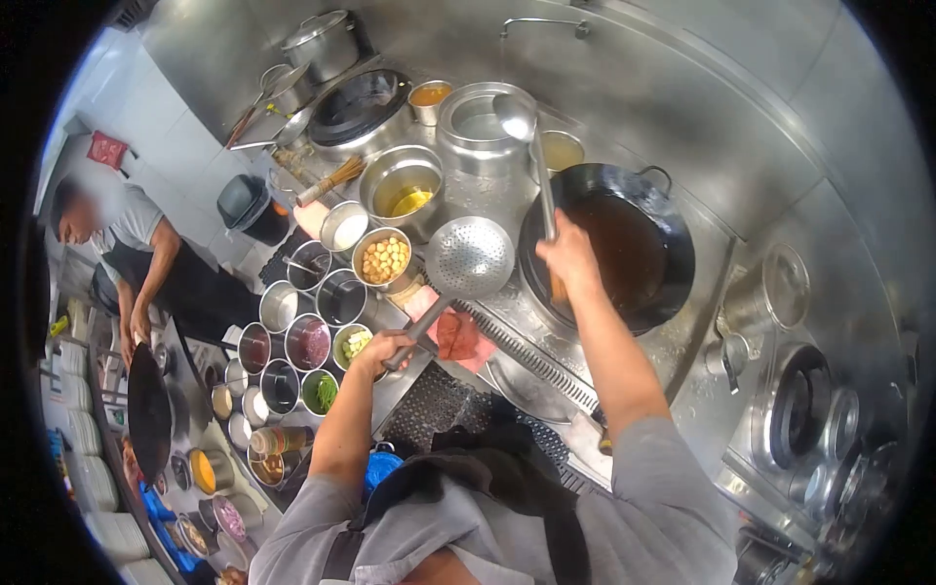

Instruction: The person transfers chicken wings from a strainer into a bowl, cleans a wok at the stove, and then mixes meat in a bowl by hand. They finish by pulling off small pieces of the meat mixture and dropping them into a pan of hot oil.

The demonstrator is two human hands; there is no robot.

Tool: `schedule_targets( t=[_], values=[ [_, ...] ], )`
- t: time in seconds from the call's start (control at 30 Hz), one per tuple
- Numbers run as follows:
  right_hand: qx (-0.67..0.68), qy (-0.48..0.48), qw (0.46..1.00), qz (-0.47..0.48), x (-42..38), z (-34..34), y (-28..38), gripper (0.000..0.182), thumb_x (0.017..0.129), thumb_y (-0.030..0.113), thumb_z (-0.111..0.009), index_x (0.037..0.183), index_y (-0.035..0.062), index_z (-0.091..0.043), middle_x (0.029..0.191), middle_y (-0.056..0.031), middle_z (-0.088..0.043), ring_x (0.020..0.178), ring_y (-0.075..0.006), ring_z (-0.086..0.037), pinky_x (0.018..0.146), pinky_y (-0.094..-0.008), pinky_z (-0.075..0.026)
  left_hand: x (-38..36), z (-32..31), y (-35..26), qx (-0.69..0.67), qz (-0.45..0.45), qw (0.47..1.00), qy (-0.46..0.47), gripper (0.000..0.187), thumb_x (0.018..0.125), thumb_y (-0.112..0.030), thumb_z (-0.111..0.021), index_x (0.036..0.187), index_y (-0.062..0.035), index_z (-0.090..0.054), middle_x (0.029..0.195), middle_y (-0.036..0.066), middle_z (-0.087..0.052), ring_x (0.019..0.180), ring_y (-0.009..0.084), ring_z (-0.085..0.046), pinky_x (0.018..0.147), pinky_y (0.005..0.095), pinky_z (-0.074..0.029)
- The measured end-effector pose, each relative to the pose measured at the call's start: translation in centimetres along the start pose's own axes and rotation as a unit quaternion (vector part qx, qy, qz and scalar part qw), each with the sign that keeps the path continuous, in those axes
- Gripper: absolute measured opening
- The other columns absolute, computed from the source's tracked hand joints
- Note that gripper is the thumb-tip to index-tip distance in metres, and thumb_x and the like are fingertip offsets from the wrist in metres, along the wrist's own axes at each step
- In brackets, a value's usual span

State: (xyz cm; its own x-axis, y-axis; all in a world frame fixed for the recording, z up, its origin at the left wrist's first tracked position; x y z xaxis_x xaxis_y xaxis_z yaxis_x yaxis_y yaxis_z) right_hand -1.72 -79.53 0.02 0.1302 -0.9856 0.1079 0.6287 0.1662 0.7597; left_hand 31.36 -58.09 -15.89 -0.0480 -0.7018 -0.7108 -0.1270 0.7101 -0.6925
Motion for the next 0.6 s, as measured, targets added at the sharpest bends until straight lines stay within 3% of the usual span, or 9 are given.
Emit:
schedule_targets(
  t=[0.07,0.13,0.27,0.4,0.43,0.5,0.53,0.57,0.6],
  values=[
    [0.022,0.045,0.995,-0.085,4.0,0.3,2.3,0.064,0.070,0.012,-0.061,0.130,-0.0038,-0.044,0.095,-0.0263,-0.064,0.086,-0.0347,-0.065,0.074,-0.0410,-0.052,0.3,1.3,0.2,0.094,-0.012,0.994,-0.059,0.030,0.080,-0.020,-0.063,0.099,0.0033,-0.064,0.075,0.015,-0.064,0.059,0.0246,-0.063,0.052,0.0341,-0.051],
    [-0.035,0.035,0.998,-0.045,9.7,-1.5,1.5,0.056,0.071,0.011,-0.061,0.124,-0.0038,-0.050,0.097,-0.0261,-0.063,0.091,-0.0367,-0.063,0.077,-0.0427,-0.051,0.8,3.7,-0.4,0.367,-0.125,0.911,-0.141,0.049,0.080,-0.041,-0.060,0.110,-0.0023,-0.063,0.095,0.018,-0.067,0.094,0.0267,-0.063,0.085,0.0345,-0.046],
    [-0.160,0.074,0.983,-0.054,17.2,-4.2,2.6,0.035,0.071,0.010,-0.061,0.104,-0.0021,-0.061,0.096,-0.0261,-0.063,0.094,-0.0403,-0.061,0.080,-0.0447,-0.049,-3.8,6.5,4.1,0.171,-0.114,0.940,-0.274,0.041,0.084,-0.034,-0.060,0.104,0.0028,-0.064,0.085,0.016,-0.068,0.075,0.0202,-0.066,0.068,0.0315,-0.051],
    [-0.178,0.073,0.980,-0.053,23.5,-8.5,2.2,0.026,0.072,0.011,-0.060,0.093,-0.0023,-0.066,0.101,-0.0263,-0.062,0.098,-0.0394,-0.060,0.083,-0.0440,-0.049,-10.3,7.3,16.1,-0.055,-0.052,0.934,-0.349,0.034,0.089,-0.032,-0.056,0.089,0.0013,-0.065,0.067,0.006,-0.063,0.062,0.0164,-0.062,0.058,0.0299,-0.050],
    [-0.174,0.083,0.980,-0.041,25.0,-9.9,2.0,0.026,0.072,0.011,-0.060,0.093,-0.0023,-0.066,0.101,-0.0263,-0.062,0.098,-0.0394,-0.060,0.083,-0.0440,-0.049,-13.0,6.6,17.7,0.041,-0.055,0.922,-0.380,0.035,0.088,-0.033,-0.056,0.087,0.0005,-0.065,0.068,0.008,-0.064,0.059,0.0170,-0.062,0.054,0.0307,-0.049],
    [-0.206,0.075,0.975,-0.045,27.6,-12.0,1.2,0.027,0.075,0.006,-0.056,0.099,-0.0018,-0.065,0.103,-0.0247,-0.062,0.099,-0.0392,-0.059,0.083,-0.0460,-0.049,-15.8,6.9,31.4,0.048,0.061,0.914,-0.399,0.034,0.084,-0.033,-0.055,0.081,-0.0011,-0.065,0.064,0.012,-0.064,0.059,0.0212,-0.064,0.055,0.0332,-0.050],
    [-0.203,0.083,0.975,-0.038,28.6,-13.0,1.3,0.027,0.075,0.006,-0.056,0.099,-0.0018,-0.065,0.103,-0.0247,-0.062,0.099,-0.0392,-0.059,0.083,-0.0460,-0.049,-17.7,5.5,33.6,0.303,-0.052,0.883,-0.353,0.031,0.084,-0.030,-0.053,0.081,-0.0020,-0.066,0.062,0.010,-0.064,0.061,0.0219,-0.066,0.057,0.0340,-0.051],
    [-0.186,0.073,0.978,-0.064,29.3,-13.6,0.9,0.028,0.074,0.006,-0.056,0.099,-0.0029,-0.065,0.102,-0.0244,-0.063,0.099,-0.0373,-0.061,0.083,-0.0446,-0.049,-20.1,5.0,40.9,0.286,0.278,0.822,-0.407,0.028,0.084,-0.028,-0.053,0.079,-0.0040,-0.066,0.063,0.010,-0.064,0.062,0.0209,-0.066,0.055,0.0342,-0.052],
    [-0.169,0.061,0.979,-0.092,29.6,-14.0,0.5,0.029,0.074,0.005,-0.056,0.099,-0.0039,-0.064,0.101,-0.0241,-0.064,0.098,-0.0354,-0.062,0.083,-0.0431,-0.050,-20.3,5.2,42.6,0.283,0.284,0.820,-0.409,0.028,0.084,-0.028,-0.053,0.079,-0.0040,-0.066,0.063,0.010,-0.064,0.062,0.0209,-0.066,0.055,0.0342,-0.052]
  ],
)
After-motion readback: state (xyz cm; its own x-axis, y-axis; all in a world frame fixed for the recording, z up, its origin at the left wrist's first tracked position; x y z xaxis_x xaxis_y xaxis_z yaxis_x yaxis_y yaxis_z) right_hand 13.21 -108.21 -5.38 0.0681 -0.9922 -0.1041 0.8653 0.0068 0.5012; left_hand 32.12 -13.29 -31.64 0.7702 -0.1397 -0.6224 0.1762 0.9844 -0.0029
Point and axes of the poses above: each hand's wrist, its own x-axis towards the middle knuckle, its own z-axis out of the back of the hand, y = z × x, the point moved 8 cm from there along x, towards the middle knuckle
